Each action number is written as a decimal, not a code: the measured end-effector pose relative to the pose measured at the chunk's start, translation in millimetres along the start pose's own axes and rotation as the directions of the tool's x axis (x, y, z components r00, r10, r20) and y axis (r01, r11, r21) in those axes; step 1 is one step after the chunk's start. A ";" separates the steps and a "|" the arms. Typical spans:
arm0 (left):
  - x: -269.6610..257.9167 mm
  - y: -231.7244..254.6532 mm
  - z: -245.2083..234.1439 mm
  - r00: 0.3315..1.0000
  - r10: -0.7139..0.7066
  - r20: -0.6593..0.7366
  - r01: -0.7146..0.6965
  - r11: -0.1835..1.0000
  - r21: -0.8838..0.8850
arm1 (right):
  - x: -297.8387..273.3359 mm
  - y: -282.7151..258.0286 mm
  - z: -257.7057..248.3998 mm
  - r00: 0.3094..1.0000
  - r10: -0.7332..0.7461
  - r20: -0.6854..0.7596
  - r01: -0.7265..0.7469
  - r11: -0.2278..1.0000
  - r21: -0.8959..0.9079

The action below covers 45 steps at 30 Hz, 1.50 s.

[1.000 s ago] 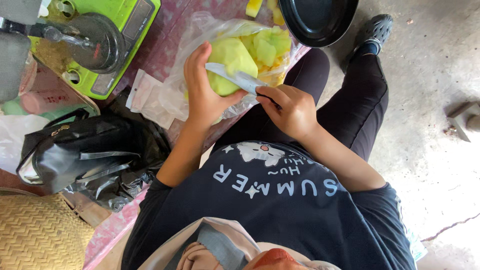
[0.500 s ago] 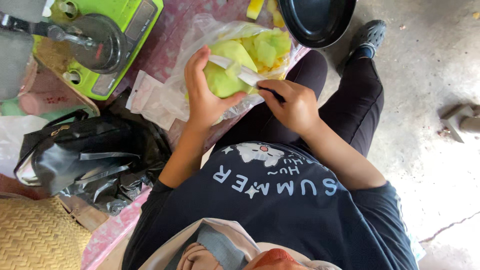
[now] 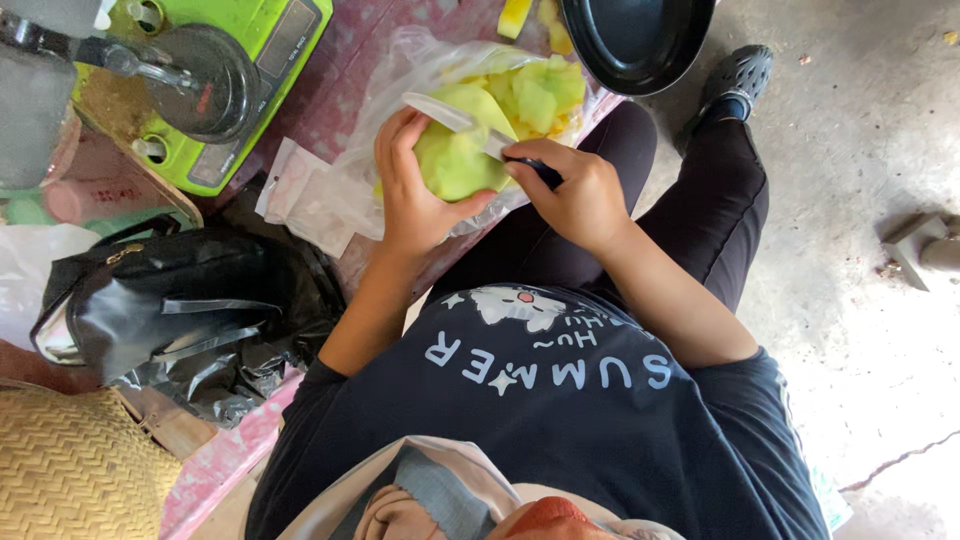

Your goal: The person sits on the floor and peels a green fruit using a knife. The person holds the fruit in the left hand and removes the skin in strips with the right hand, placing the peels into a plastic bag.

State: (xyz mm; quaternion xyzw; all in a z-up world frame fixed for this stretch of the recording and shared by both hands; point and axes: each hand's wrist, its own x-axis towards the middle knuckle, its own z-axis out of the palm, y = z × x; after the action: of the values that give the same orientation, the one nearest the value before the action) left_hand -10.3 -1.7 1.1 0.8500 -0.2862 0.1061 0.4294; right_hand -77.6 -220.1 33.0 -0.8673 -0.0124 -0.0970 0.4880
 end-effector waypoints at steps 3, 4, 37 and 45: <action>-0.4 -0.1 -0.4 1.000 -0.003 0.006 0.004 1.000 -0.018 | -14.1 3.2 -10.9 0.998 0.068 0.007 -0.068 0.998 0.003; 2.0 -1.6 -2.0 1.000 0.024 0.017 -0.024 0.999 -0.026 | -18.5 3.6 -15.7 0.996 0.084 0.011 -0.084 0.996 0.009; 0.6 -15.1 -3.9 0.994 0.112 0.012 -0.111 0.992 -0.065 | 18.0 47.9 -7.2 0.949 0.173 0.265 -0.267 0.885 0.380; 4.1 -17.8 -2.2 0.984 0.178 0.020 -0.177 0.983 -0.044 | 23.8 54.5 -1.9 0.954 0.167 0.247 -0.255 0.887 0.385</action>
State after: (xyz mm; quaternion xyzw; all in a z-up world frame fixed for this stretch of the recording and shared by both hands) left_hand 3.4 6.8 -7.7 0.8131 -0.3682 0.1279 0.4324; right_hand -48.2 -252.0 -7.8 -0.7459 0.0116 0.0525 0.6638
